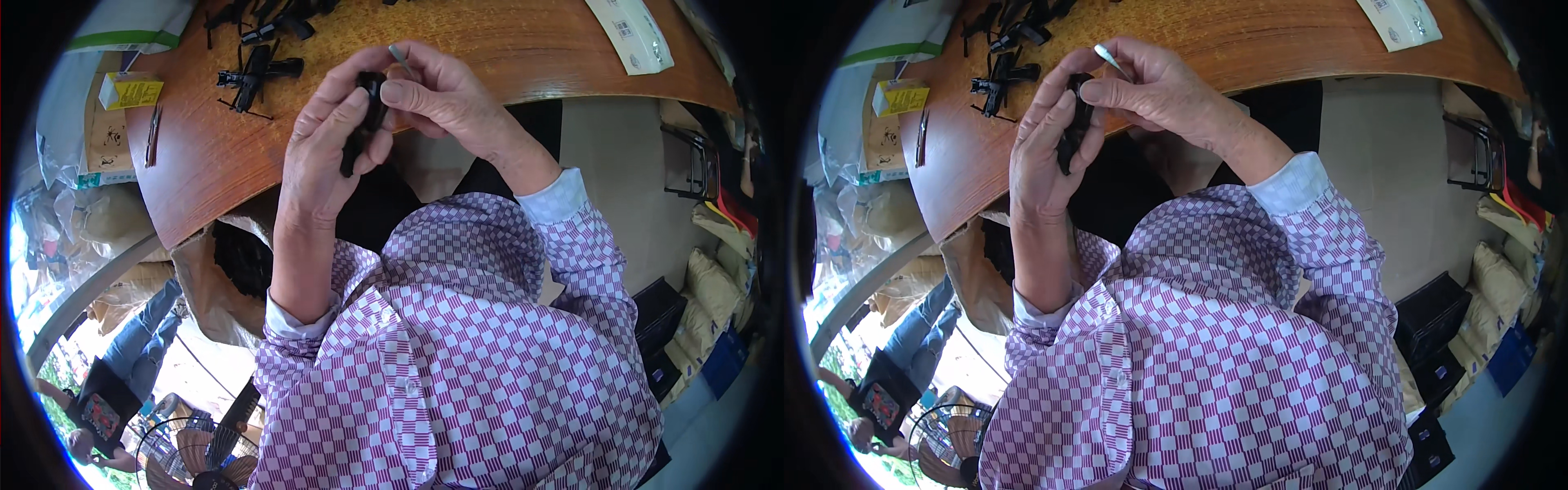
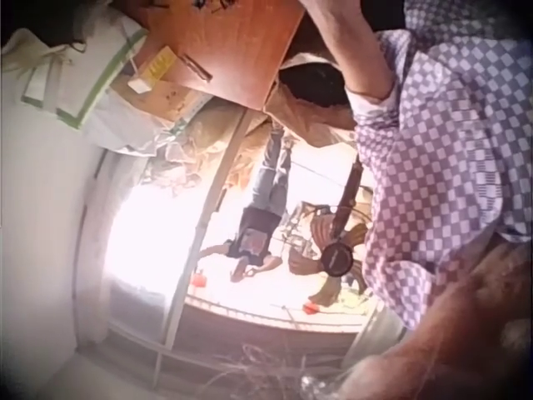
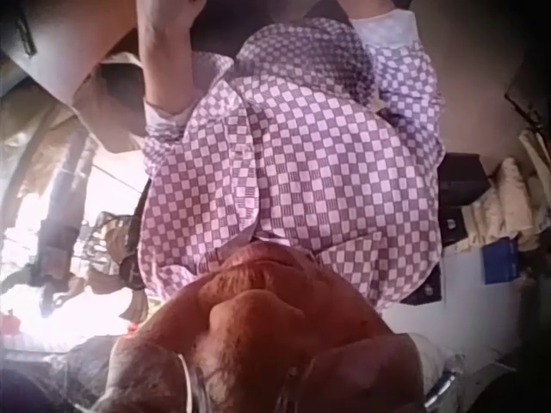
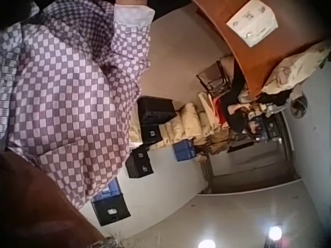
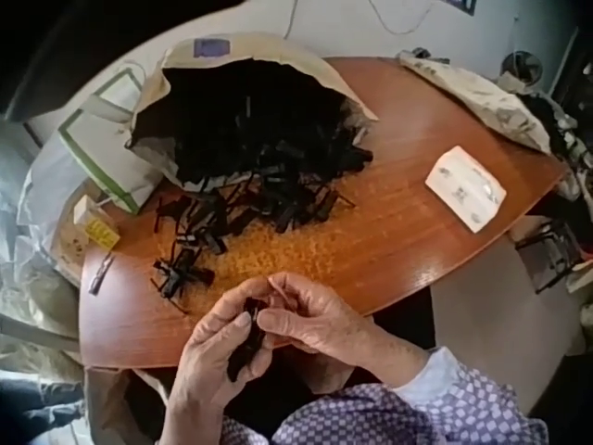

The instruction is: Assembling small black plastic mechanical components at a workbench.

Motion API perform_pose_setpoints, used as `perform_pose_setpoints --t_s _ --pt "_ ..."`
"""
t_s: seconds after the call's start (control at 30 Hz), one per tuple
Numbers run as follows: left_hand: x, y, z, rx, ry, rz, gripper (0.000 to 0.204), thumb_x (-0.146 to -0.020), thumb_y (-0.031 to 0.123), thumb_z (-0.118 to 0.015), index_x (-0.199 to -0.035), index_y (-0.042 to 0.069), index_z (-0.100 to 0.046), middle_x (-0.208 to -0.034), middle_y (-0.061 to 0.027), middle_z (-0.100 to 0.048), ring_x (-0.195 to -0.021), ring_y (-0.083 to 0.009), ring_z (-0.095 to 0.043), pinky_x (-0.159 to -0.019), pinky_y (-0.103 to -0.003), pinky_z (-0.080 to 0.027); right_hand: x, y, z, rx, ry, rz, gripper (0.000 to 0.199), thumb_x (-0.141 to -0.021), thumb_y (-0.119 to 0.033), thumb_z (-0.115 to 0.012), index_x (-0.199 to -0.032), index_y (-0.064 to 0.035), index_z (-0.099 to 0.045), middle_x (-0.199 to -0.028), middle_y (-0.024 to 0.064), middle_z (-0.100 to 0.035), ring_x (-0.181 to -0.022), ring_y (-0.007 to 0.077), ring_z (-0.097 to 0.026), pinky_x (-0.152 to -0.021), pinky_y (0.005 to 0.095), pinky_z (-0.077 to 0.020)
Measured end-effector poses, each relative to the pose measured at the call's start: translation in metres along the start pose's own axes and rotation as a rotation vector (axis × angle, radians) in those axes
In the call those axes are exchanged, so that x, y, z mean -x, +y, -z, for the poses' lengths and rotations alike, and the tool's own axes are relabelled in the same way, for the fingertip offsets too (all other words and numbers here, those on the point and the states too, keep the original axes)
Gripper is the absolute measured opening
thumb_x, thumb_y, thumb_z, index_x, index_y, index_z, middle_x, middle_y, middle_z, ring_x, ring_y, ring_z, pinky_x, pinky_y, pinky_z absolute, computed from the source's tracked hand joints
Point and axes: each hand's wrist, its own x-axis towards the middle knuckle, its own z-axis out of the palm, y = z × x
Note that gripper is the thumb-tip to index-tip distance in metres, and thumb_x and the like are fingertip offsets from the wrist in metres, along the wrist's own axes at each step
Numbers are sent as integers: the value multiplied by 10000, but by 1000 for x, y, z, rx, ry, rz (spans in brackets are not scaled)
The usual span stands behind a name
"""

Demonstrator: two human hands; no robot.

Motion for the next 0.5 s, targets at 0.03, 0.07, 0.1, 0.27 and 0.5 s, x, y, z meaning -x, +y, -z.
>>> perform_pose_setpoints --t_s 0.03,0.07,0.1,0.27,0.5 --pt "2 -4 -6 -1 1 -18 380 -947 91 -458 -1314 -5 -435 -908 -104 -583 -591 -72 -508 -414 -144 -318 1 -2 2 -3 2 2 257 -911 -246 -604 -1061 -43 -555 -717 -12 -591 -455 8 -398 -415 150 -308" --pt "2 -4 -6 -5 1 -16 380 -947 91 -458 -1314 -5 -435 -908 -104 -583 -591 -72 -508 -414 -144 -318 2 -5 6 -22 -59 -37 260 -902 -249 -617 -1054 -47 -559 -716 -17 -587 -477 2 -420 -422 143 -306" --pt "1 -5 -7 -10 -18 -15 380 -946 93 -463 -1313 -3 -438 -906 -97 -589 -604 -69 -518 -419 -143 -324 4 -6 9 -39 -119 -75 263 -893 -253 -630 -1047 -51 -562 -716 -22 -582 -498 -4 -442 -429 137 -304" --pt "3 0 -3 -351 -35 -53 353 -947 101 -492 -1293 31 -472 -865 -63 -610 -612 -92 -551 -489 -169 -401 0 4 10 90 -53 41 254 -888 -239 -637 -1037 -44 -570 -782 -26 -579 -665 11 -541 -520 152 -410" --pt "18 4 -2 -930 79 -183 372 -908 32 -550 -1273 15 -482 -1034 -105 -641 -892 -153 -631 -773 -267 -504 -8 20 -1 320 14 107 291 -849 -302 -682 -914 -31 -600 -699 -7 -554 -657 59 -554 -540 197 -446"
